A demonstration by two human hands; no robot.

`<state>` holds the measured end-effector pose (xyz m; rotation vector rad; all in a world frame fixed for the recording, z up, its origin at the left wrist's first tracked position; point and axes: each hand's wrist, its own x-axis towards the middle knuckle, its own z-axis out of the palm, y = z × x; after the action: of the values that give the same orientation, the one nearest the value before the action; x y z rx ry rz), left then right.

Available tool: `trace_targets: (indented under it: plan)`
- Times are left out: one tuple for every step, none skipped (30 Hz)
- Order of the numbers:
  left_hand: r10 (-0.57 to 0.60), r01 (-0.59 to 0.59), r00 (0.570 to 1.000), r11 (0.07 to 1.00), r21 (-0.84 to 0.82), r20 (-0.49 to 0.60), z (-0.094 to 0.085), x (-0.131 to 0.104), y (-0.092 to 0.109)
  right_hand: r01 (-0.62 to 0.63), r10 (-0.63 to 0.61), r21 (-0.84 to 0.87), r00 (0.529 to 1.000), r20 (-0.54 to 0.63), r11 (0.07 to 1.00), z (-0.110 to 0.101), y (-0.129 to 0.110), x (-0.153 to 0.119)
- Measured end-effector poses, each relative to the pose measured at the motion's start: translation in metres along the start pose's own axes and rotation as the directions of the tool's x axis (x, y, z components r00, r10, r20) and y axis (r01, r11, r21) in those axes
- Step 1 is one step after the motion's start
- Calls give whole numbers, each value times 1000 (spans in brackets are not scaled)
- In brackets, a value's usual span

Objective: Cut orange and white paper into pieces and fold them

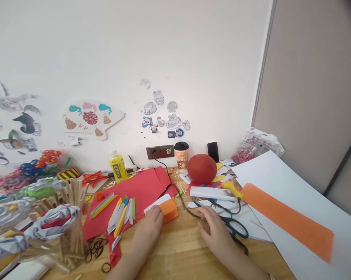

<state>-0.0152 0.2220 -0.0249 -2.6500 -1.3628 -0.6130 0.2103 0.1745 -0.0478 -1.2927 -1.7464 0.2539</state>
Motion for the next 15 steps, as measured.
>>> trace_targets:
  plan:
    - [35,-35,999,999,27,20,0,-1,7,52,-51,-32,998,25,998,-3,-5,-1]
    - [69,-71,997,996,52,39,1,-4,16,111,-106,-70,992,70,991,-6,-10,-1]
    - [104,-109,993,990,88,61,3,-7,25,175,-160,-108,978,135,979,-9,-16,-2]
    - [151,-166,984,971,171,97,6,-11,34,245,-212,-144,954,211,959,-11,-21,-2]
    - [193,-222,971,945,240,141,9,-16,41,318,-261,-176,922,287,932,-12,-25,-3]
    - [214,-258,961,924,283,177,12,-21,48,387,-302,-205,886,351,899,-12,-28,-3]
    - [237,-294,948,905,307,211,15,-26,54,446,-331,-233,852,406,864,-11,-30,-4]
    - [250,-315,940,898,306,233,18,-32,58,492,-348,-259,823,449,831,-10,-32,-4]
    - [257,-323,936,899,295,240,20,-37,61,520,-353,-280,804,478,807,-9,-32,-5]
    - [267,-327,935,903,278,233,22,-43,63,531,-347,-294,795,497,795,-9,-33,-6]
    - [281,-331,936,908,258,212,23,-48,64,524,-333,-297,795,507,799,-9,-33,-6]
    - [300,-336,938,911,239,175,24,-53,66,502,-315,-285,801,508,816,-9,-34,-7]
    - [332,-354,934,910,216,133,26,-58,68,470,-296,-260,811,505,844,-10,-34,-7]
    - [372,-382,924,903,194,88,28,-63,70,428,-271,-227,821,503,875,-12,-35,-7]
    - [408,-409,912,895,180,48,30,-67,73,380,-243,-191,830,503,905,-13,-35,-7]
